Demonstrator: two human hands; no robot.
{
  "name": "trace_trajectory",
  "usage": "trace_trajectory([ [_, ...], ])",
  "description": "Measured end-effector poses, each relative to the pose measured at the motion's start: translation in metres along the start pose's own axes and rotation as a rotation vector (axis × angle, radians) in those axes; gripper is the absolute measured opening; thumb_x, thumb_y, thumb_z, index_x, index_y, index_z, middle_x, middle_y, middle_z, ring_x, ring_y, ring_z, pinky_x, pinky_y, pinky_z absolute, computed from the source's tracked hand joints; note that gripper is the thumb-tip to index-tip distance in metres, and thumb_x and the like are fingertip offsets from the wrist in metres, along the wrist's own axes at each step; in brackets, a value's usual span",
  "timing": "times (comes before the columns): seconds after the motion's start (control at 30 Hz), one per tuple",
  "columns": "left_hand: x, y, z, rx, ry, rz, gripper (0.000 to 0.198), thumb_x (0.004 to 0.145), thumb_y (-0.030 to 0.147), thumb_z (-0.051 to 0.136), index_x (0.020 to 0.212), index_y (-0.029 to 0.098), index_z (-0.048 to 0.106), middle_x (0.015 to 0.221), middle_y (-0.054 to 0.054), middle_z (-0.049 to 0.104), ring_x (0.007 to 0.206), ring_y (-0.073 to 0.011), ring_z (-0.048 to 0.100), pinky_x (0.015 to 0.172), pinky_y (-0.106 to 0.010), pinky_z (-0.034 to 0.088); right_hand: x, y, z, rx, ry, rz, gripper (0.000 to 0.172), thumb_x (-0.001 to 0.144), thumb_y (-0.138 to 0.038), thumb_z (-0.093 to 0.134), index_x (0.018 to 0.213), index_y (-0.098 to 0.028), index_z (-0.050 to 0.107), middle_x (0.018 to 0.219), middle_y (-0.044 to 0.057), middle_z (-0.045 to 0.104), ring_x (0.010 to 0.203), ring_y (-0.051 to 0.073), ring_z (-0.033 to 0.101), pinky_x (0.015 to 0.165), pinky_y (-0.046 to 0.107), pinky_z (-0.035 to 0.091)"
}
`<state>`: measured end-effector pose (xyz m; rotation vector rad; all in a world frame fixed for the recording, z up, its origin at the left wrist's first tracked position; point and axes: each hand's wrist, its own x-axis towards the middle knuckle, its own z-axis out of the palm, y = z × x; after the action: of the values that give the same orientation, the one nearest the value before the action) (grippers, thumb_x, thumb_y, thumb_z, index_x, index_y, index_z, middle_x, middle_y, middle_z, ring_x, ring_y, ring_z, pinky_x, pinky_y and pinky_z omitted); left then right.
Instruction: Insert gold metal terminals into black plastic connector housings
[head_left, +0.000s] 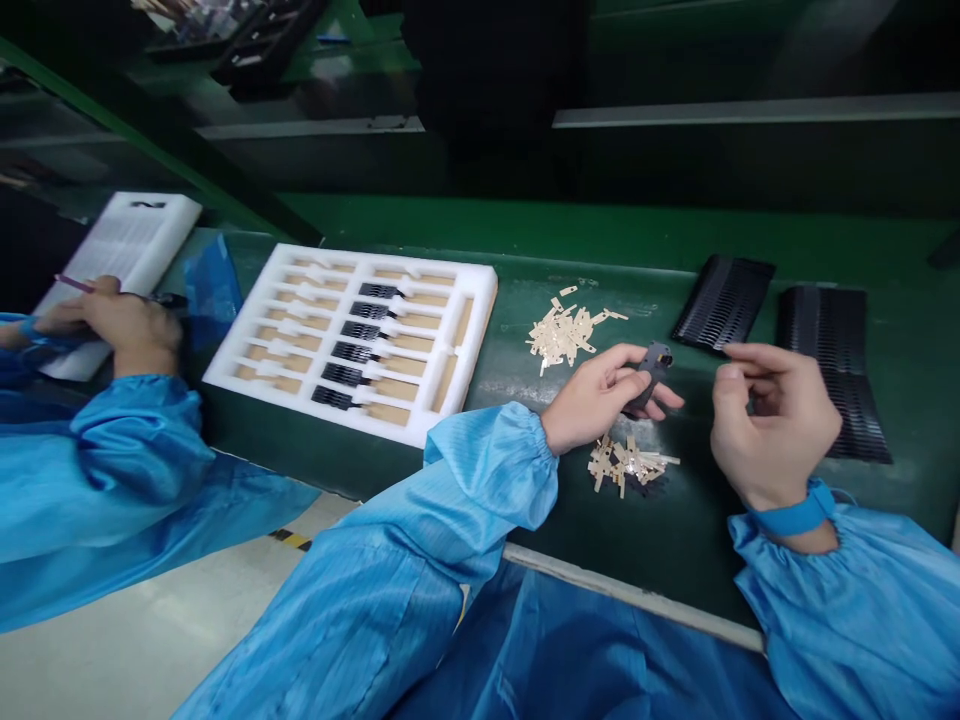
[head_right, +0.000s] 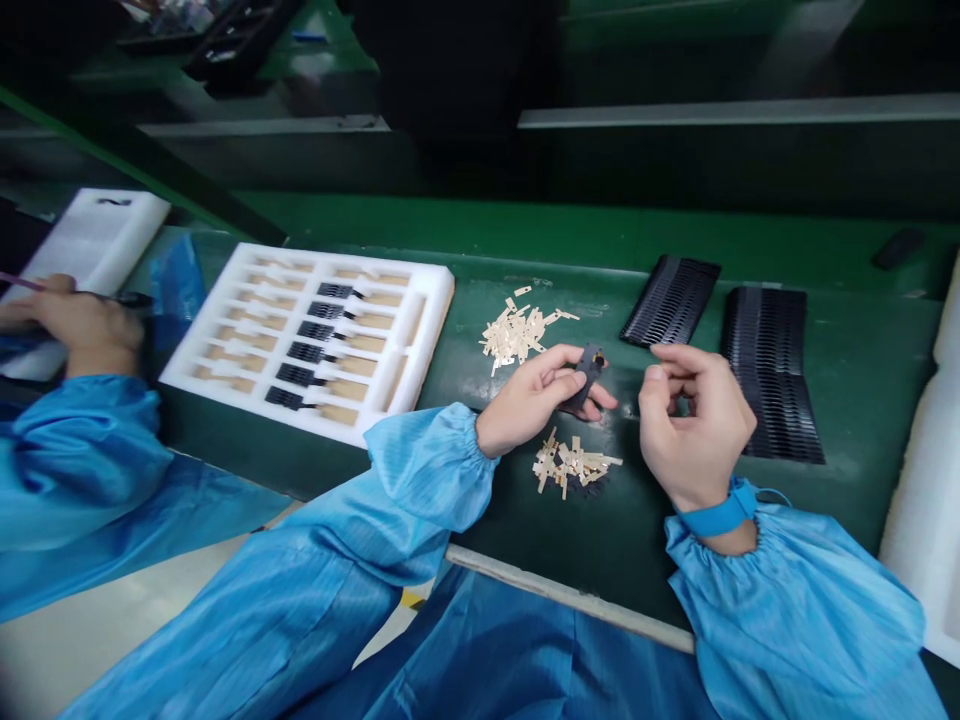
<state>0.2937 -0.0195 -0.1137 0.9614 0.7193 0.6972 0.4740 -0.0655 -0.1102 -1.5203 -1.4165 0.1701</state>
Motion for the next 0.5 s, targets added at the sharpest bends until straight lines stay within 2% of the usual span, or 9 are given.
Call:
trace_trajectory([
  [0.1, 0.0, -0.002, 0.0, 0.076, 0.017, 0.032, 0.011, 0.102, 0.025, 0.057, 0.108, 0.016, 0.055, 0.096, -0.009, 0.08, 0.075, -0.0096, 0.07, 0.079, -0.026, 0.055, 0.0, -0.003, 0.001, -0.016, -0.075, -0.037, 0.009, 0.094, -0.025, 0.065, 0.098, -0.023, 0.072, 0.081, 0.003, 0.068, 0.066, 0.018, 0.062, 0.063, 0.034, 0.052],
  [0.23, -0.002, -0.011, 0.002, 0.218, 0.077, 0.067, 0.011, 0.097, 0.02, 0.062, 0.106, 0.017, 0.056, 0.092, -0.005, 0.077, 0.08, -0.0105, 0.072, 0.08, -0.024, 0.056, -0.001, -0.01, 0.003, -0.009, -0.199, -0.074, 0.013, 0.092, -0.022, 0.067, 0.104, -0.024, 0.07, 0.085, 0.002, 0.067, 0.065, 0.016, 0.061, 0.063, 0.033, 0.053],
  [0.33, -0.006, -0.014, 0.003, 0.361, 0.129, 0.108, 0.011, 0.095, 0.022, 0.063, 0.104, 0.017, 0.058, 0.091, -0.003, 0.077, 0.082, -0.011, 0.073, 0.078, -0.022, 0.056, -0.002, -0.011, 0.004, -0.02, -0.221, -0.121, 0.012, 0.09, -0.019, 0.069, 0.101, -0.024, 0.069, 0.083, 0.001, 0.067, 0.063, 0.014, 0.059, 0.061, 0.031, 0.051],
  [0.5, -0.011, -0.012, 0.008, 0.49, 0.175, 0.125, 0.011, 0.094, 0.023, 0.063, 0.104, 0.018, 0.06, 0.095, -0.003, 0.08, 0.083, -0.0119, 0.076, 0.076, -0.022, 0.057, -0.006, -0.012, 0.005, -0.062, -0.227, -0.127, 0.01, 0.087, -0.017, 0.068, 0.083, -0.024, 0.063, 0.074, 0.0, 0.063, 0.062, 0.014, 0.057, 0.058, 0.031, 0.048],
])
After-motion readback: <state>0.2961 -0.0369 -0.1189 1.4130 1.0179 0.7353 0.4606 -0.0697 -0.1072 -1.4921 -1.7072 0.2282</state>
